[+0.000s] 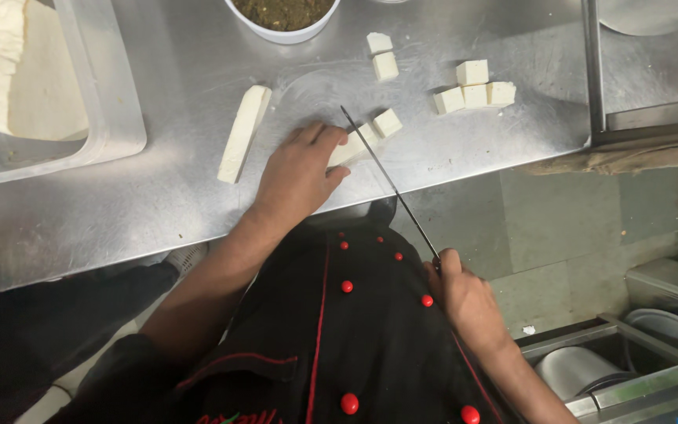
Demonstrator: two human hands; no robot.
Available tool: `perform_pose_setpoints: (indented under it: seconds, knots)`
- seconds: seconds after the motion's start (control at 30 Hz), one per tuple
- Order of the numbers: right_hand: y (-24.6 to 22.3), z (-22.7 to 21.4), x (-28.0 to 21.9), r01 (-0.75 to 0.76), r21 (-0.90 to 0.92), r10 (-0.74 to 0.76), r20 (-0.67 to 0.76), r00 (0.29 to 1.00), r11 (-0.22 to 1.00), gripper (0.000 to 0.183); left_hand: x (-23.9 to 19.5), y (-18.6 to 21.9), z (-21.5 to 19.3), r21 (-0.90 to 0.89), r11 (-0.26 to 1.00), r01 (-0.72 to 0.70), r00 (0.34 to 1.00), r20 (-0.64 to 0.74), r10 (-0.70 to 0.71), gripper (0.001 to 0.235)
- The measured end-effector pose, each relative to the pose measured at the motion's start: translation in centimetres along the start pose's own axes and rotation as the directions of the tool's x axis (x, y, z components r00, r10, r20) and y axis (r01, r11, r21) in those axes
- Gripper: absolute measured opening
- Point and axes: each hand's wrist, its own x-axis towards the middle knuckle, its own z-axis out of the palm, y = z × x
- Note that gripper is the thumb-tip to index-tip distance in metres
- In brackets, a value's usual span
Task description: The person cuts a block of tofu into cubes using a knife on a stainless steel countertop. The person then scoops a green paste into the center of each tofu cube.
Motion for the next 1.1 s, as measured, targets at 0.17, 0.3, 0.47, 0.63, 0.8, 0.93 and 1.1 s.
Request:
perform_pose_setpoints:
  seconds: [0.17,0.3,0.47,0.63,0.8,0.93,1.1]
  knots:
    - [-0.7,0.7,-0.5,-0.025,-0.023,0.025,0.021,0.999,0.999,0.026,-0.4,-0.5,0.1,0.001,1.000,-0.028,1.000,-0.007,0.028,0.041]
    - [-1.2,0.9,-0.7,-0.057,-0.029,0.058,0.043,0.997,0.998,0.026,-0.3,-0.7,0.2,-0.008,0.999,-0.052,0.999,-0.017,0.052,0.039]
    - [-1.6,1.1,-0.8,-0.051,-0.026,0.052,0.034,0.998,0.998,0.026,-0.3,-0.9,0.5,-0.008,0.999,-0.049,0.999,-0.008,0.049,0.038]
    - [-1.6,1.3,-0.7,-0.043,-0.053,0.045,0.030,0.999,0.998,0.027,-0.4,-1.4,0.7,-0.063,0.997,-0.049,0.998,-0.043,0.046,0.032]
    - [-1.0,2.1,-0.6,-0.032,-0.048,0.033,0.015,0.999,0.998,0.027,1.9,-2.9,1.4,-0.196,0.941,0.276,0.959,-0.001,-0.282,0.041]
    - [-0.2,3.0,-0.1,-0.011,-0.065,0.013,0.021,1.000,0.998,0.026,3.7,-4.3,1.8,-0.152,0.923,0.355,0.935,0.029,-0.355,0.060]
    - [0.9,4.2,1.0,-0.070,-0.052,0.074,0.068,0.995,0.996,0.027,4.3,-5.1,2.6,-0.092,0.919,0.383,0.924,0.041,-0.381,0.058]
